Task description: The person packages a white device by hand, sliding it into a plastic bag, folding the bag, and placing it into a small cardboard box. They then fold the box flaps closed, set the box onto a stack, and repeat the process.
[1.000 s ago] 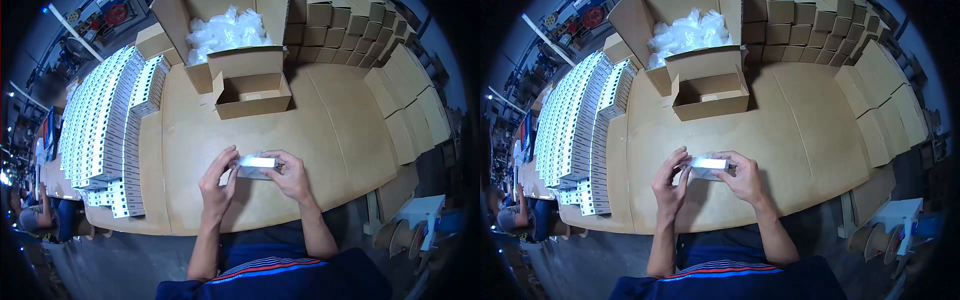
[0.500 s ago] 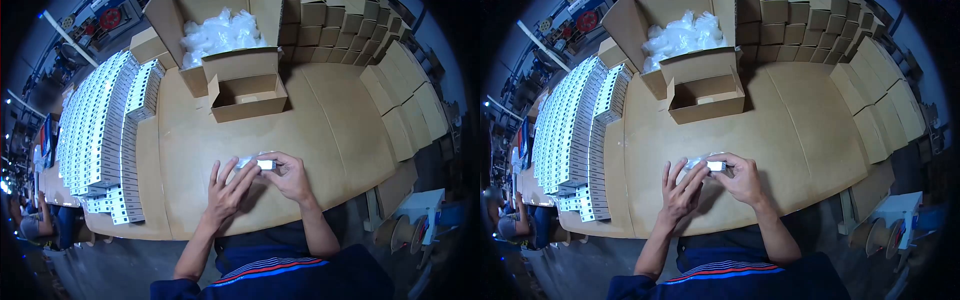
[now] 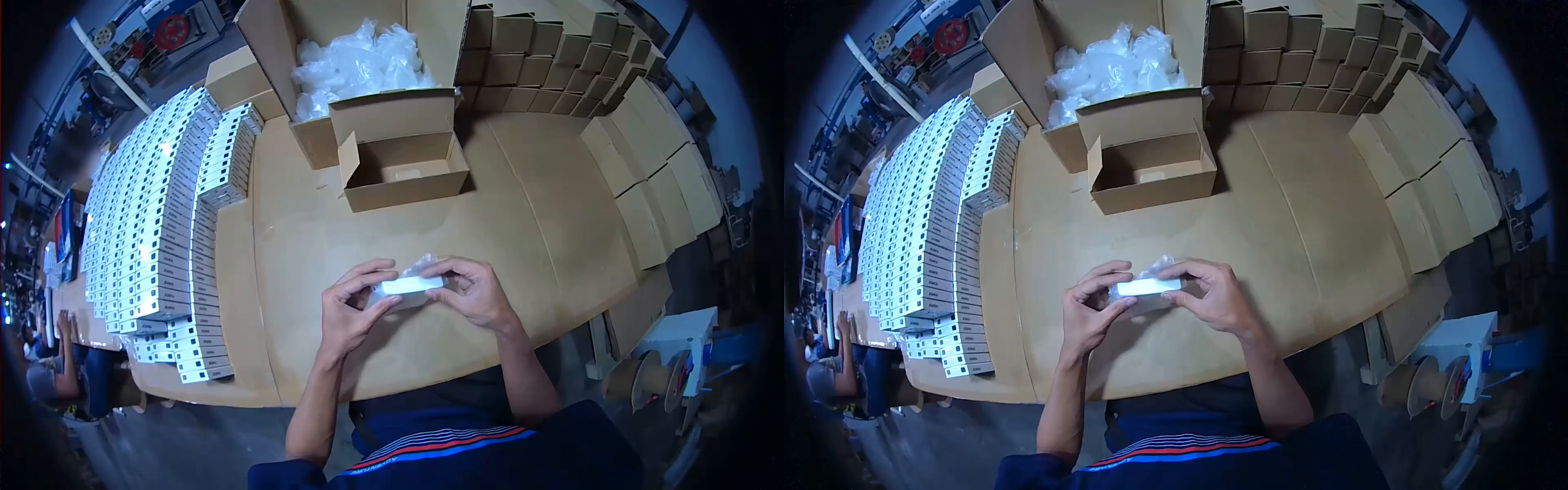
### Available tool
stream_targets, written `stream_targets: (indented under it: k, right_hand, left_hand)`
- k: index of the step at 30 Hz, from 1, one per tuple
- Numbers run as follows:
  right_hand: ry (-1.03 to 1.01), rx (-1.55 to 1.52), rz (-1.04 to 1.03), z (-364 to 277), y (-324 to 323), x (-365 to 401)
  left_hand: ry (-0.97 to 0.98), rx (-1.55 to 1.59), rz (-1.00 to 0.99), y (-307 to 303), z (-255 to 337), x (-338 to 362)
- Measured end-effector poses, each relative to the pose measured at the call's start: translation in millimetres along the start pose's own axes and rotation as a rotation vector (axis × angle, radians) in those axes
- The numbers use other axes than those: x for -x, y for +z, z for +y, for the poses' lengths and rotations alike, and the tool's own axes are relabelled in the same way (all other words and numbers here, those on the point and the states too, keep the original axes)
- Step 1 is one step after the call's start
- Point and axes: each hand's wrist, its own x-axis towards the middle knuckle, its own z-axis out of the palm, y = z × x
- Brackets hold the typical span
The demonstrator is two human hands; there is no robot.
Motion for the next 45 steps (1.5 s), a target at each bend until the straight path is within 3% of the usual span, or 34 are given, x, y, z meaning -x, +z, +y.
stream_targets:
  k: [1, 4, 7, 13, 14, 17, 18, 21, 24, 27, 32, 45]
  right_hand:
    - [0.078, -0.077, -0.004, -2, 1, -2]
    - [-0.058, 0.308, 0.006, -32, 4, -14]
    - [-0.112, 0.541, -0.123, -50, 3, -25]
    - [0.001, 0.573, -0.093, -64, 4, -45]
    - [-0.129, 0.594, -0.024, -57, 2, -51]
    - [-0.373, 0.763, 0.365, -48, -4, -75]
    - [-0.264, 0.689, 0.499, -54, 1, -82]
    - [-0.492, 0.66, 0.75, -34, -1, -116]
    - [-0.466, 0.798, 0.827, -36, 1, -136]
    - [-0.449, 0.916, 0.845, -26, -10, -148]
    - [-0.347, 1.053, 0.828, -29, -33, -149]
    - [-0.171, 1.159, 0.774, 7, -58, -157]
  left_hand:
    - [0.011, 0.026, 0.016, 0, 1, -2]
    - [0.046, 0.162, 0.017, -1, -13, -8]
    - [0.047, 0.282, 0.057, 3, -14, -15]
    - [0.141, 0.098, -0.043, -12, -7, -47]
    - [0.117, 0.125, -0.012, -10, 5, -53]
    - [0.495, -0.508, 0.211, -17, 18, -78]
    - [0.457, -0.607, 0.254, -17, 15, -82]
    - [0.494, -0.935, 0.29, -21, -3, -96]
    - [0.434, -0.995, 0.266, -16, -16, -102]
    - [0.304, -0.859, 0.245, -10, -22, -102]
    - [0.254, -0.796, 0.278, -4, -29, -103]
    - [0.284, -0.774, 0.353, 6, -36, -99]
